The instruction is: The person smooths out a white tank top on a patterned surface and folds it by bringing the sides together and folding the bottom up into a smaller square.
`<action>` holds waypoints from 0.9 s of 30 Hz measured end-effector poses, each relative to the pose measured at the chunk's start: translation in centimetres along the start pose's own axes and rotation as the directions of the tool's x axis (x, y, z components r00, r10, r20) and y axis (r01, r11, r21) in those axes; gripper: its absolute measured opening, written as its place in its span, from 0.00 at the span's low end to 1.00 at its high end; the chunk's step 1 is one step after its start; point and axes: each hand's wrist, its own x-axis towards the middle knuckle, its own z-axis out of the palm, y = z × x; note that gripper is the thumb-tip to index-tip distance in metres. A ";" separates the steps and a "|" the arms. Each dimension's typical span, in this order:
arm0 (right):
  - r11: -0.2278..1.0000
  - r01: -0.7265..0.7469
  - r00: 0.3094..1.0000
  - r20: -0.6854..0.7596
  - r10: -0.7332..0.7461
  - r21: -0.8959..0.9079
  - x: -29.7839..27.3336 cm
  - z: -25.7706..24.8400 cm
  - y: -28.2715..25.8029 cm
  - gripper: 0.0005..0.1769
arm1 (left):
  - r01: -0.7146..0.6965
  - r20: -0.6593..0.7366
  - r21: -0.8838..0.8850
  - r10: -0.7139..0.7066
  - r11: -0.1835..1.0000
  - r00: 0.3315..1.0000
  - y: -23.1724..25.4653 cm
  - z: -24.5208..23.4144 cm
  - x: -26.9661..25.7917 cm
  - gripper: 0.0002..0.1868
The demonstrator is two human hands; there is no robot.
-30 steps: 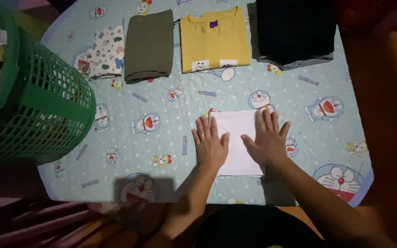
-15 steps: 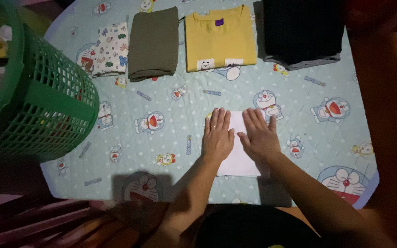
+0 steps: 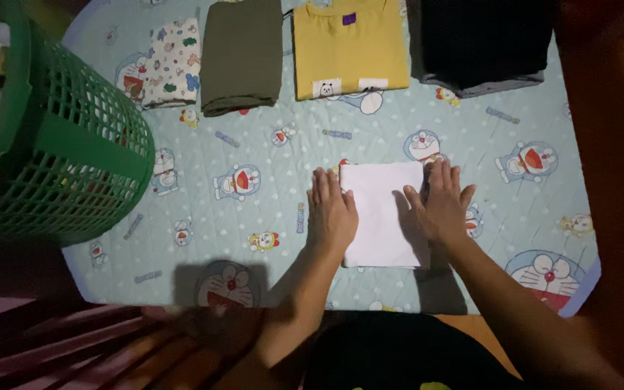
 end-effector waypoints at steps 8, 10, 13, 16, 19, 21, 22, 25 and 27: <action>0.895 0.421 0.905 0.009 -0.425 -0.147 -6.5 3.0 -1.4 0.43 | -0.273 0.100 0.172 0.259 0.946 0.961 3.2 0.8 -5.0 0.35; 0.886 0.456 0.890 0.008 -0.457 -0.090 -7.3 3.1 -1.6 0.42 | -0.267 0.152 0.142 0.246 0.953 0.957 2.4 1.4 -6.1 0.35; 0.883 0.448 0.894 0.054 -0.445 -0.138 -8.0 2.1 -1.1 0.40 | -0.286 0.208 0.109 0.260 0.952 0.943 1.5 1.5 -6.7 0.36; 0.871 0.468 0.884 0.073 -0.462 -0.150 -8.5 1.1 -0.8 0.42 | -0.318 0.223 0.120 0.287 0.940 0.932 1.1 1.4 -6.7 0.38; 0.880 0.442 0.897 0.058 -0.439 -0.172 -8.6 0.6 -0.9 0.44 | -0.331 0.217 0.160 0.294 0.930 0.931 0.9 1.1 -7.2 0.39; 0.857 0.444 0.895 0.079 -0.439 -0.261 -8.6 0.2 -0.8 0.47 | -0.339 0.198 0.189 0.302 0.922 0.932 0.6 1.0 -7.5 0.39; 0.856 0.445 0.894 0.077 -0.441 -0.262 -8.7 0.0 -0.6 0.47 | -0.338 0.161 0.200 0.310 0.920 0.937 0.4 1.0 -7.6 0.39; 0.884 0.392 0.918 0.050 -0.393 -0.256 -9.1 -0.4 0.3 0.49 | -0.316 0.115 0.236 0.297 0.919 0.948 0.2 0.8 -7.8 0.39; 0.890 0.351 0.935 0.065 -0.347 -0.293 -9.1 -0.6 1.3 0.51 | -0.290 0.103 0.262 0.272 0.920 0.957 0.3 0.2 -7.7 0.40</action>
